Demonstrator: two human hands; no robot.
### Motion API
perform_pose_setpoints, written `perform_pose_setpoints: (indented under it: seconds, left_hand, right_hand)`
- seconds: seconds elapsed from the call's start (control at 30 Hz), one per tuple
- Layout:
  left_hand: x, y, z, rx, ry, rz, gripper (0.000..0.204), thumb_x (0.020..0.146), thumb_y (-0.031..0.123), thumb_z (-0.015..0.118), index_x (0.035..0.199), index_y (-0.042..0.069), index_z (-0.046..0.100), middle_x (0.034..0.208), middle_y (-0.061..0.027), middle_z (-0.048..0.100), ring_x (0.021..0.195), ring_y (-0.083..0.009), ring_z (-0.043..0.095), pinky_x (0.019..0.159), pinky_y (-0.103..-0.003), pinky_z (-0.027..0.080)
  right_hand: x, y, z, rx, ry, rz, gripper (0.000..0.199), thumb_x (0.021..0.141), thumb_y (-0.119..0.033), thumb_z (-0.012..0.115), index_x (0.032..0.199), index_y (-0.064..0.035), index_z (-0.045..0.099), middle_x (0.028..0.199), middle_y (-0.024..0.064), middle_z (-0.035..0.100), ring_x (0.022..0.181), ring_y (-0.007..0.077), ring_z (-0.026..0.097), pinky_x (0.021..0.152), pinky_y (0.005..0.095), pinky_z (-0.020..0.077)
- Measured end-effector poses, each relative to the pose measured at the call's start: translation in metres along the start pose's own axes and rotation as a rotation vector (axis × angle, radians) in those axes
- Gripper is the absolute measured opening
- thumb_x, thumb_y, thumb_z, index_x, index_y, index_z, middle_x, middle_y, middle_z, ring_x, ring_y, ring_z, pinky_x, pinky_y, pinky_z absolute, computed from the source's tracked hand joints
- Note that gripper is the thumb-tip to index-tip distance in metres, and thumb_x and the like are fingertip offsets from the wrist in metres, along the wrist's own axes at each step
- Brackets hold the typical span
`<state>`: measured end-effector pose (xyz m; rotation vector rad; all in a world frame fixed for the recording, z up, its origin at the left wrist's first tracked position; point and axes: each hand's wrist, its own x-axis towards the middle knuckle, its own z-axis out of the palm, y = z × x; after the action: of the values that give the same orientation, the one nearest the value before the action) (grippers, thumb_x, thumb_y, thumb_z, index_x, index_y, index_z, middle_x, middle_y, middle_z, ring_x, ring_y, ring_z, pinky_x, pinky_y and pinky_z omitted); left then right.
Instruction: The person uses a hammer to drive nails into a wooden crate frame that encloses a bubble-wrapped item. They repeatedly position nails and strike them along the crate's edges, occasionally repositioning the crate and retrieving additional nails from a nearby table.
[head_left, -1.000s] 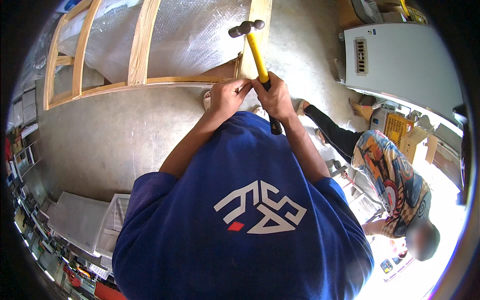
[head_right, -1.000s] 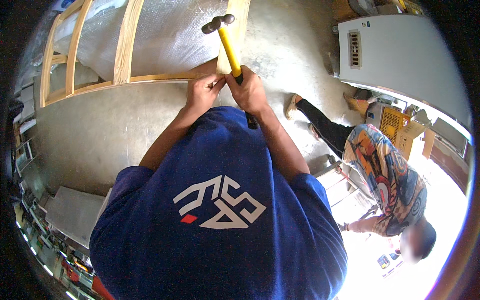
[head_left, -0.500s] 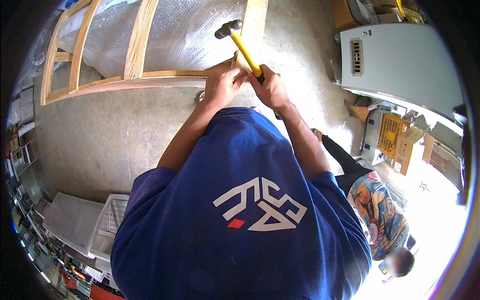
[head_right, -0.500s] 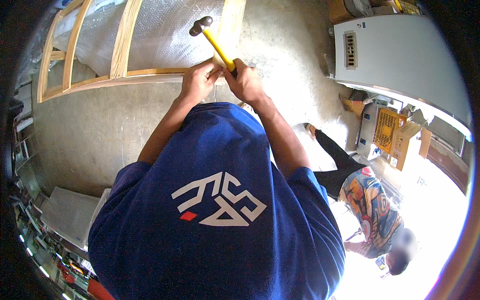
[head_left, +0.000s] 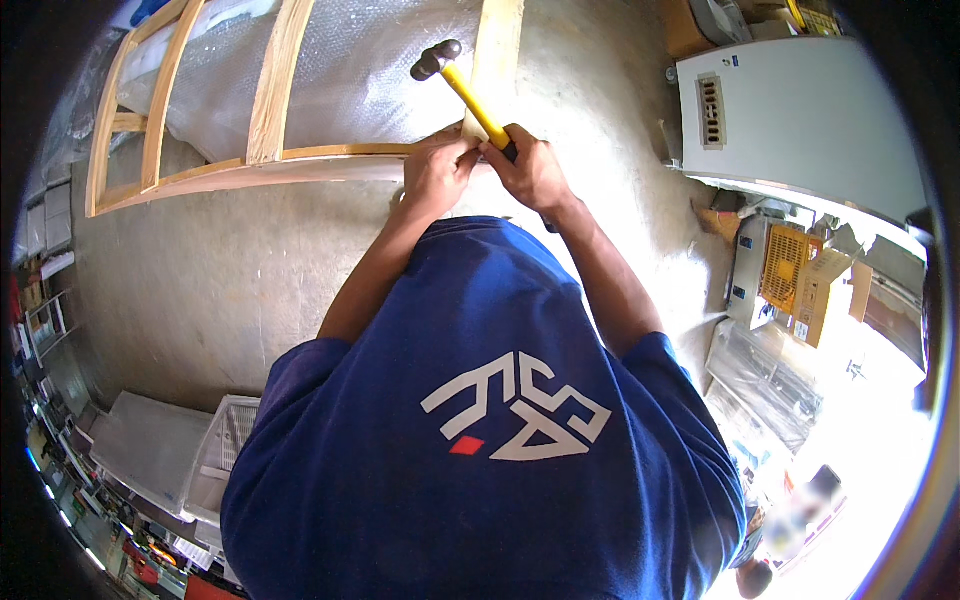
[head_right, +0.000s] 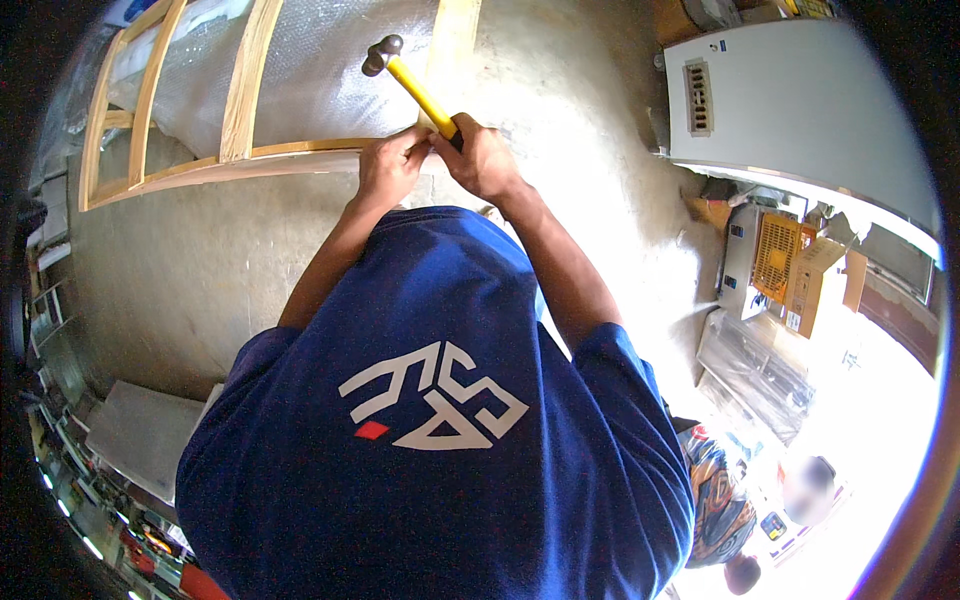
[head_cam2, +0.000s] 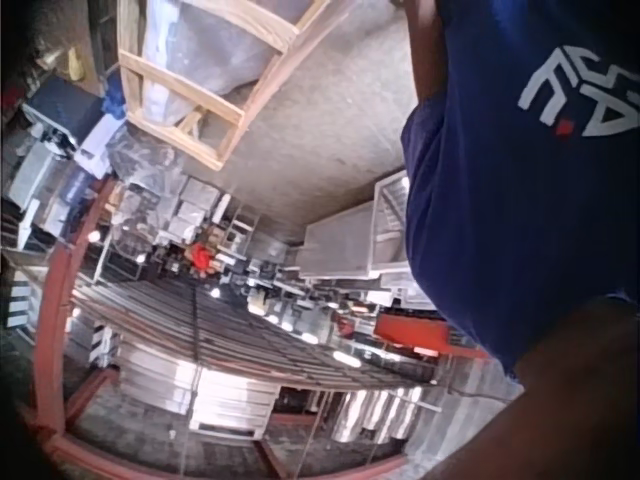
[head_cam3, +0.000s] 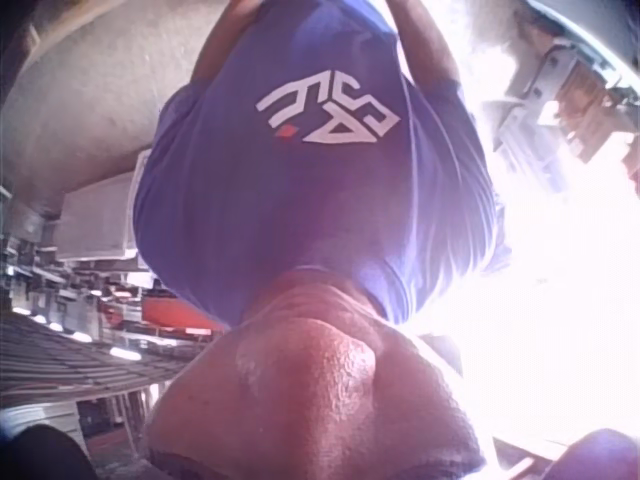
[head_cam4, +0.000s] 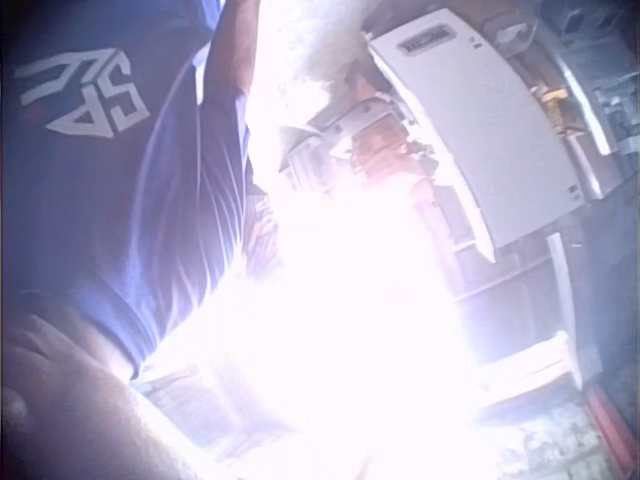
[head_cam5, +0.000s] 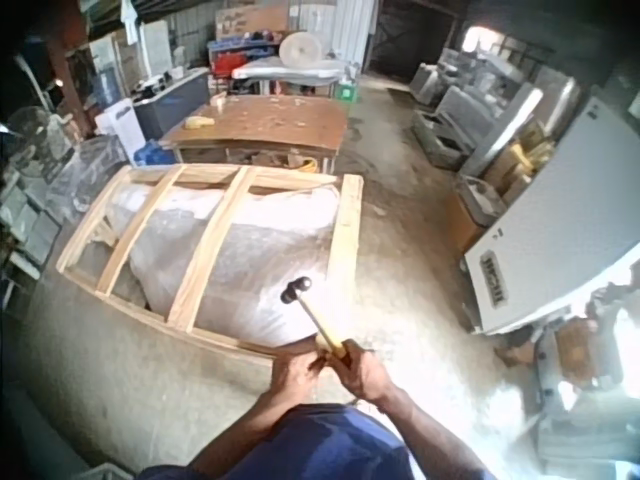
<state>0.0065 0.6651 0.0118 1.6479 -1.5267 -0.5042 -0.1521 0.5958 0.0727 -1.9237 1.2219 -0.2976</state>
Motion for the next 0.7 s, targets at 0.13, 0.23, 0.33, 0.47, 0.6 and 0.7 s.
perform_pose_setpoints:
  seconds: [0.13,0.23,0.33,0.47,0.6,0.7]
  left_hand:
    - [-0.009,-0.002,0.004,-0.031,0.064,-0.008,0.014,0.093,0.018,0.07,0.102,0.008,0.075,0.083,-0.0139,0.073,0.071,-0.0265,0.072,0.063,-0.035,0.053]
    - [-0.009,-0.002,0.011,-0.029,0.077,-0.013,0.015,0.092,0.019,0.072,0.099,0.006,0.076,0.08,-0.0129,0.073,0.065,-0.0234,0.07,0.061,-0.033,0.052]
    - [-0.014,0.0,0.012,-0.014,0.089,-0.044,0.016,0.092,0.018,0.072,0.1,0.005,0.076,0.076,-0.0126,0.072,0.06,-0.0194,0.067,0.059,-0.031,0.05]
    - [-0.016,-0.003,0.017,-0.006,0.149,-0.068,0.016,0.092,0.019,0.073,0.1,0.006,0.076,0.067,-0.0123,0.066,0.053,-0.0158,0.059,0.055,-0.03,0.046]
    - [-0.021,0.008,0.019,0.066,0.165,-0.134,0.012,0.09,0.017,0.073,0.094,0.006,0.074,0.081,-0.0125,0.071,0.068,-0.0282,0.069,0.062,-0.035,0.051]
    - [-0.028,-0.002,0.028,0.038,0.21,-0.185,0.014,0.09,0.019,0.074,0.096,0.007,0.074,0.077,-0.0129,0.07,0.065,-0.0272,0.068,0.059,-0.035,0.05]
  right_hand:
    - [-0.037,0.007,-0.025,0.027,0.003,0.041,0.03,0.087,-0.024,0.068,0.102,0.0019,0.063,0.073,0.0201,0.066,0.066,0.0309,0.067,0.065,0.0411,0.0525]
    - [-0.071,0.018,-0.047,0.109,0.019,0.13,0.028,0.084,-0.014,0.064,0.107,0.0015,0.063,0.075,0.0077,0.063,0.066,0.0128,0.058,0.064,0.0313,0.0499]
    - [-0.098,0.027,-0.063,0.104,0.053,0.165,0.026,0.085,-0.013,0.063,0.107,0.0004,0.063,0.076,0.0052,0.062,0.066,0.0105,0.057,0.063,0.0289,0.0482]
    - [-0.115,0.042,-0.069,0.143,0.084,0.188,0.025,0.085,-0.012,0.063,0.106,0.0011,0.062,0.073,0.0077,0.061,0.063,0.0124,0.057,0.061,0.0302,0.0473]
    - [-0.122,0.058,-0.066,0.157,0.023,0.137,0.031,0.085,-0.012,0.061,0.112,0.0023,0.06,0.073,0.0183,0.064,0.065,0.0268,0.065,0.065,0.0389,0.0512]
    - [-0.129,0.06,-0.069,0.1,-0.101,0.107,0.035,0.094,-0.017,0.061,0.123,0.0022,0.055,0.082,0.0221,0.068,0.073,0.0331,0.07,0.068,0.0428,0.055]
